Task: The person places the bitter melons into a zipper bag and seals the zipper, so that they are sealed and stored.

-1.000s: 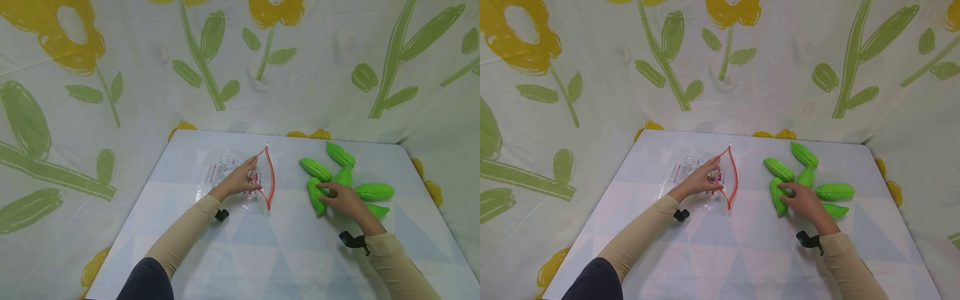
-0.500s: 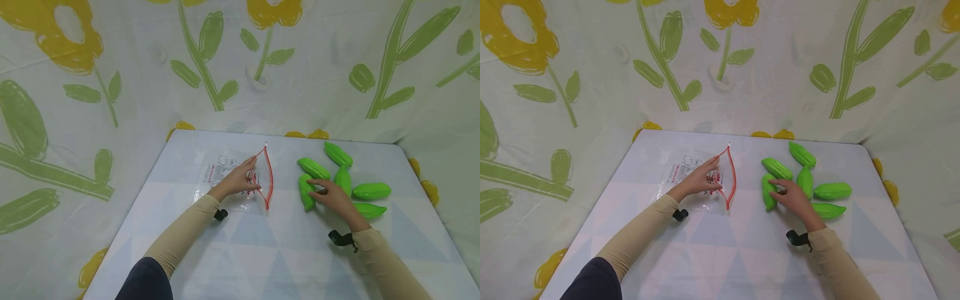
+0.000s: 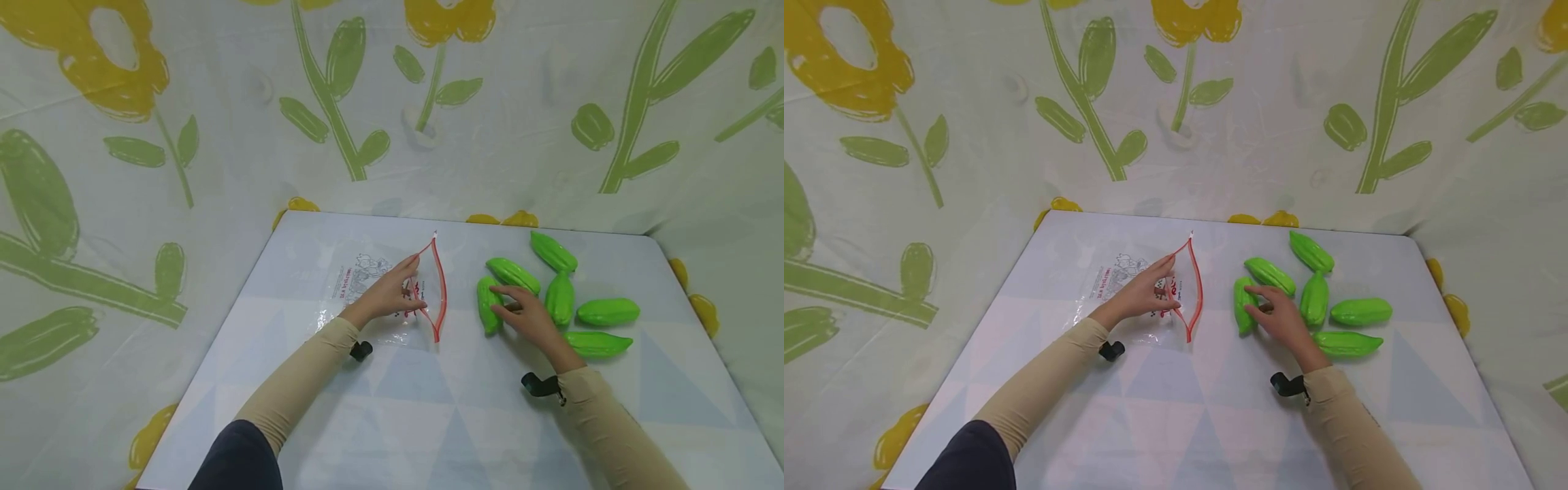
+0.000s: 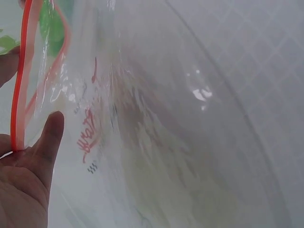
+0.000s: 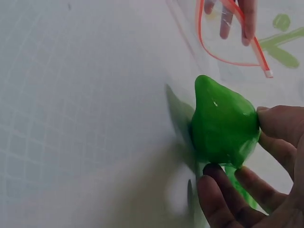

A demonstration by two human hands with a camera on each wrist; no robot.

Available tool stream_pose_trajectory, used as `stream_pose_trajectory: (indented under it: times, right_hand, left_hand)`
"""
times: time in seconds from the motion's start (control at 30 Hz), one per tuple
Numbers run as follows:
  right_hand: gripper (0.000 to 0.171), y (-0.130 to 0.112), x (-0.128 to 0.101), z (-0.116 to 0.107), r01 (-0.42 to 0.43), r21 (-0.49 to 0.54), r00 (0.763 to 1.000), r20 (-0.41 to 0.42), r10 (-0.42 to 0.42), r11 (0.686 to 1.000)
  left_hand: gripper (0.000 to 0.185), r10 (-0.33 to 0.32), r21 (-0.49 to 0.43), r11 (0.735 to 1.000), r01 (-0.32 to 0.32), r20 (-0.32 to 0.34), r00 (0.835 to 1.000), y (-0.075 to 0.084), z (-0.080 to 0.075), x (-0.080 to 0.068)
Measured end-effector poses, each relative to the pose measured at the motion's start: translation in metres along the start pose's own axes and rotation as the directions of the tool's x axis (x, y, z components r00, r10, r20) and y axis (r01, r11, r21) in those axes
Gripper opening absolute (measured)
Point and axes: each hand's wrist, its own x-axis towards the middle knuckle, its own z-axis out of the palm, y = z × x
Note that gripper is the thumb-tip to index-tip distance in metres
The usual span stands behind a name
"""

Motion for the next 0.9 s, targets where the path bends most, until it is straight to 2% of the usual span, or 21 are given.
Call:
stream_pose_trajectory:
  times: [0.27,0.63,0.9]
  right_hand:
    - [0.061,0.0016,-0.0014,0.0016,-0.088,-0.003,0.994,0.061,0.088,0.996]
    - [0.064,0.0013,-0.0004,0.0030,-0.094,0.023,0.993,0.069,0.092,0.995]
    - [0.063,0.0036,0.0014,0.0075,-0.083,0.090,0.995,0.066,0.077,0.992]
  left_hand:
    - [0.101,0.003,0.014,1.000,-0.003,0.002,1.000,-0.0012,0.0014,0.0011]
    - [0.100,0.002,0.004,1.000,-0.002,0.003,1.000,0.0005,-0.0001,0.0011]
    - [0.100,0.002,0.001,1.000,-0.002,0.003,1.000,-0.0001,0.0003,0.0012]
